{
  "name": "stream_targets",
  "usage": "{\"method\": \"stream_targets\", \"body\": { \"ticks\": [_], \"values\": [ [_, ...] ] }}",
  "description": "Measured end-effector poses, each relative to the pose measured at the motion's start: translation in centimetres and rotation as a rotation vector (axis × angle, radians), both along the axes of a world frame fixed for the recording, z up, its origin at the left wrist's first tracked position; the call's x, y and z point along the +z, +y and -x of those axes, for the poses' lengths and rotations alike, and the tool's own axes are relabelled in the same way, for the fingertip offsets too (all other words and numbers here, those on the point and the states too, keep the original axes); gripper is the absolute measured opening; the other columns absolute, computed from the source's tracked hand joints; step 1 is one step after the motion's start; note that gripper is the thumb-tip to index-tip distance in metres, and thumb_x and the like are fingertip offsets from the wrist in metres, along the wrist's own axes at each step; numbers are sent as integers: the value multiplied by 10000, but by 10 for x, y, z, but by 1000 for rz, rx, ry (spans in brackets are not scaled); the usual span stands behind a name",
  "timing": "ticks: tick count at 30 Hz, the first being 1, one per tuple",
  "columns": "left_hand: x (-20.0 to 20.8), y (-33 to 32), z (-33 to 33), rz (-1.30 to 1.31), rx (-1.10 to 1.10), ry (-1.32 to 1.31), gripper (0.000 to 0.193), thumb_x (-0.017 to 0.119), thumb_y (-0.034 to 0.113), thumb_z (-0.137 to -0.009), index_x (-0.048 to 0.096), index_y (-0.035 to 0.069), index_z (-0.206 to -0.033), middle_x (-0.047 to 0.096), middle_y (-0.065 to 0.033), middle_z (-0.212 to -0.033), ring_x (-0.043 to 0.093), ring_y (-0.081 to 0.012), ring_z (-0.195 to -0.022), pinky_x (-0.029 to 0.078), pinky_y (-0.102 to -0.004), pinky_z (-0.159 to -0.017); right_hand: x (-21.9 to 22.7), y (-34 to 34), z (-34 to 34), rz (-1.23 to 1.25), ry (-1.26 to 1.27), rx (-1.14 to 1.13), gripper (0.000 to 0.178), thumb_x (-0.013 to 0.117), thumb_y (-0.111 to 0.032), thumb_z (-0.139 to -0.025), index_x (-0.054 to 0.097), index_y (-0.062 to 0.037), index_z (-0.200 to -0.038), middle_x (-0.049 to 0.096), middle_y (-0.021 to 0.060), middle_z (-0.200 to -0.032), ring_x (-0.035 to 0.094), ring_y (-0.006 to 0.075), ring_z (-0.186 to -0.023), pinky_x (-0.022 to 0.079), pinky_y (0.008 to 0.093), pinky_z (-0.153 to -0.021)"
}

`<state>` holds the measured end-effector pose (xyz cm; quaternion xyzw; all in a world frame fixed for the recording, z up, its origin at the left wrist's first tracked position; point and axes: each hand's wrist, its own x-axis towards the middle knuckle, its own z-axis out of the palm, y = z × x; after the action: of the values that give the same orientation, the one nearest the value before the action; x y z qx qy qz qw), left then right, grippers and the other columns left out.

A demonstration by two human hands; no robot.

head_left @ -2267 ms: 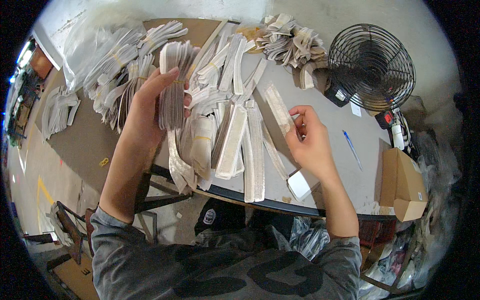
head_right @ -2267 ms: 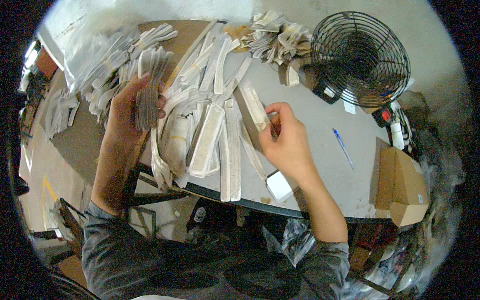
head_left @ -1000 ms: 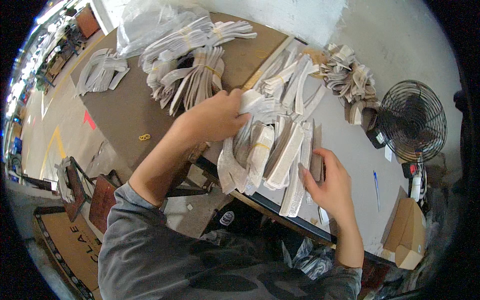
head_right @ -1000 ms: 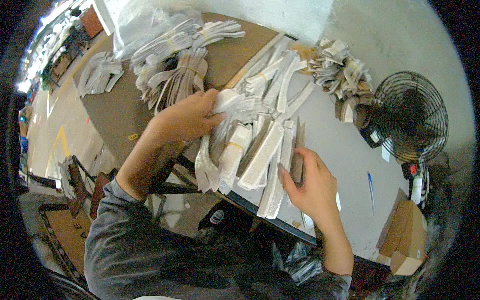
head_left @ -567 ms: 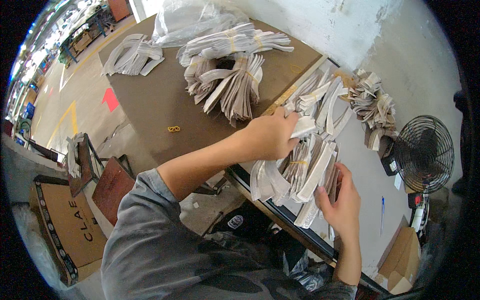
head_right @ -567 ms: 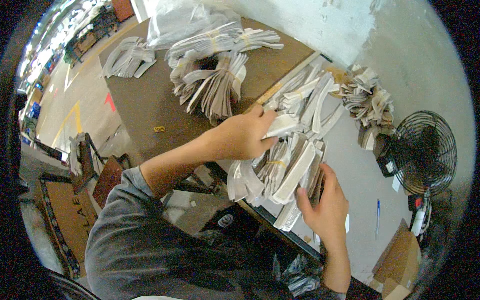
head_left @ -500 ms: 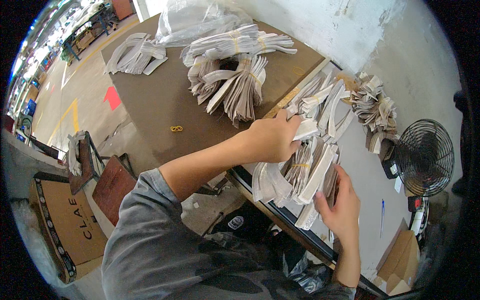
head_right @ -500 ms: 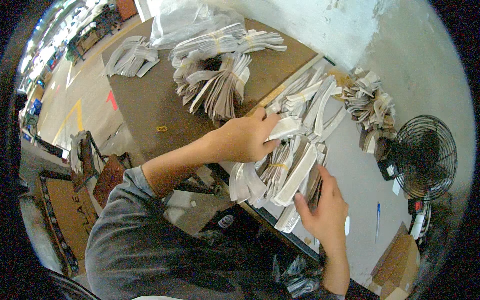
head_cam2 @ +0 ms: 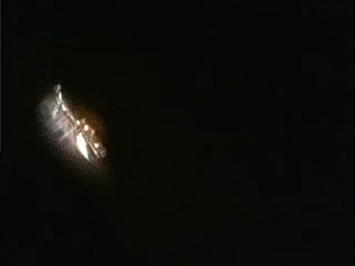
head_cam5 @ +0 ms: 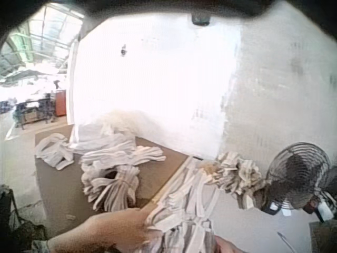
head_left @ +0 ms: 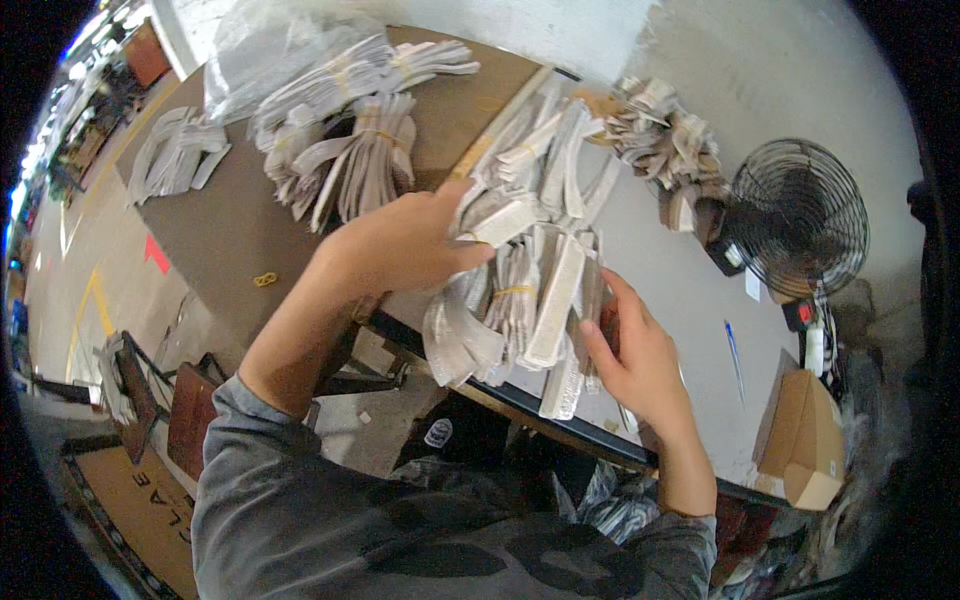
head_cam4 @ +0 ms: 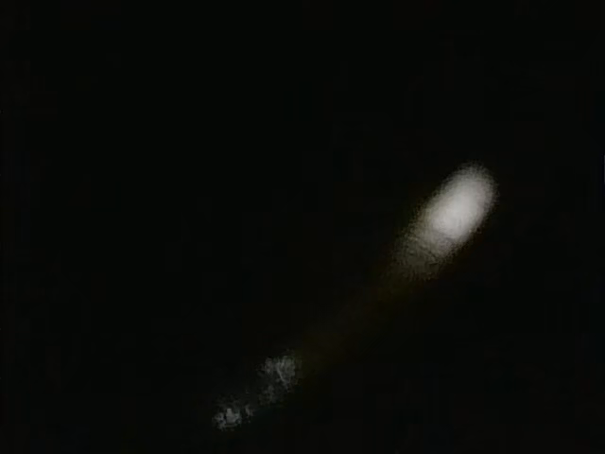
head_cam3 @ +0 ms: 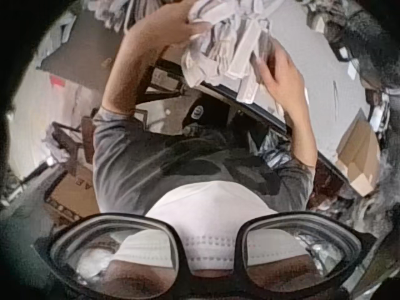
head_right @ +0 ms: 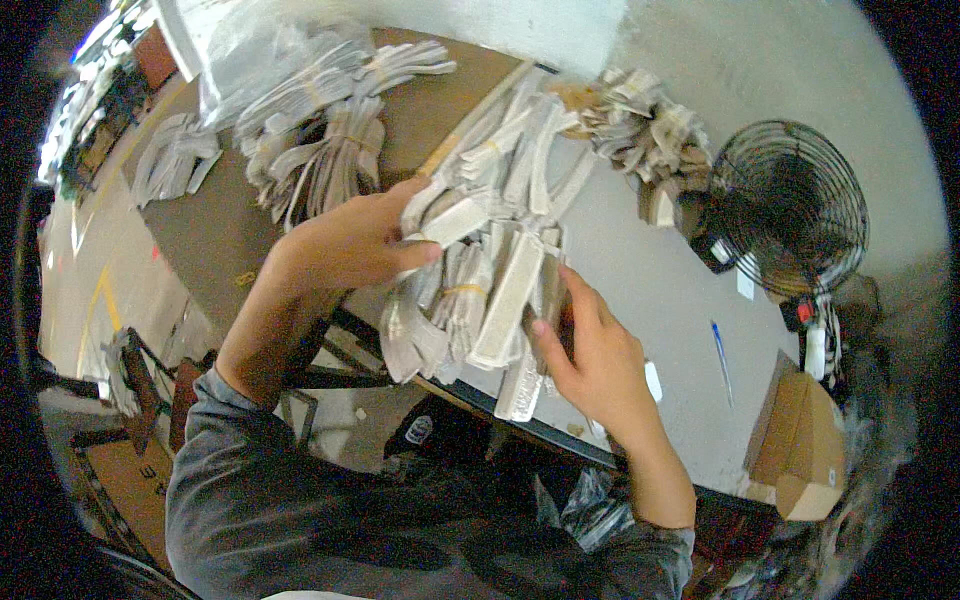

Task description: The person places a power adapter into a cardboard box, then repeatedly picks up, separates, and restacks bundles of white fabric strips on a cluttered work table. The person briefly hands a handheld device to a coworker and continues sorting the fabric strips.

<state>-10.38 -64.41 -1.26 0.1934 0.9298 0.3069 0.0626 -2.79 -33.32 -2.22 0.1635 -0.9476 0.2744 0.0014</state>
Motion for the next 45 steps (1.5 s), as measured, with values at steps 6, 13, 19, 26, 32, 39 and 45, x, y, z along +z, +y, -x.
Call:
{"method": "stream_targets", "body": {
  "ticks": [6,13,19,26,32,39,45],
  "values": [
    [13,0,-1,-43,71,-52,527,527,335,-1033,498,-64,-1377,701,-338,-1004,703,-476,-956,543,-489,-860,0,4,1,31,-50,-59,590,650,-331,-977,455,-44,-1454,658,237,-1166,696,419,-933,560,499,-807],
    [12,-14,4,55,-83,226,414,530,266,-1038,509,-66,-1286,671,-307,-1137,671,-493,-1010,544,-501,-857,4,6,0,-14,19,6,673,735,-343,-904,460,-62,-1451,582,200,-1164,658,418,-1016,558,496,-851],
    [0,-8,-16,31,-91,-7,921,617,526,-982,225,-79,-1554,572,-443,-1265,661,-500,-1115,541,-473,-959,14,2,-8,78,55,270,966,871,-413,-768,390,-141,-1561,434,268,-1372,576,487,-1154,524,501,-968],
    [15,16,-31,379,-138,17,1000,661,694,-884,334,51,-1576,519,-446,-1289,628,-591,-1101,552,-520,-943,-7,-16,-12,-39,127,340,861,836,-392,-843,427,-159,-1564,405,263,-1369,543,424,-1142,476,442,-1013],
    [11,8,-21,264,-198,-20,866,712,577,-910,418,41,-1523,508,-453,-1304,612,-576,-1148,535,-496,-971,-14,-29,-8,0,216,323,777,813,-249,-876,432,-141,-1545,407,269,-1343,555,414,-1075,489,450,-970],
    [8,4,-2,103,-208,-95,810,763,445,-902,414,114,-1555,564,-311,-1298,568,-451,-1243,451,-457,-1067,-21,-38,8,10,266,300,758,799,-255,-891,422,-130,-1537,405,279,-1329,556,424,-1055,496,472,-957],
    [14,5,3,32,-166,-52,714,776,261,-908,449,63,-1511,611,-338,-1273,606,-463,-1220,480,-452,-1028,-27,-50,20,52,290,261,737,787,-271,-908,425,-141,-1537,404,291,-1333,559,447,-1086,502,472,-967]
  ]
}}
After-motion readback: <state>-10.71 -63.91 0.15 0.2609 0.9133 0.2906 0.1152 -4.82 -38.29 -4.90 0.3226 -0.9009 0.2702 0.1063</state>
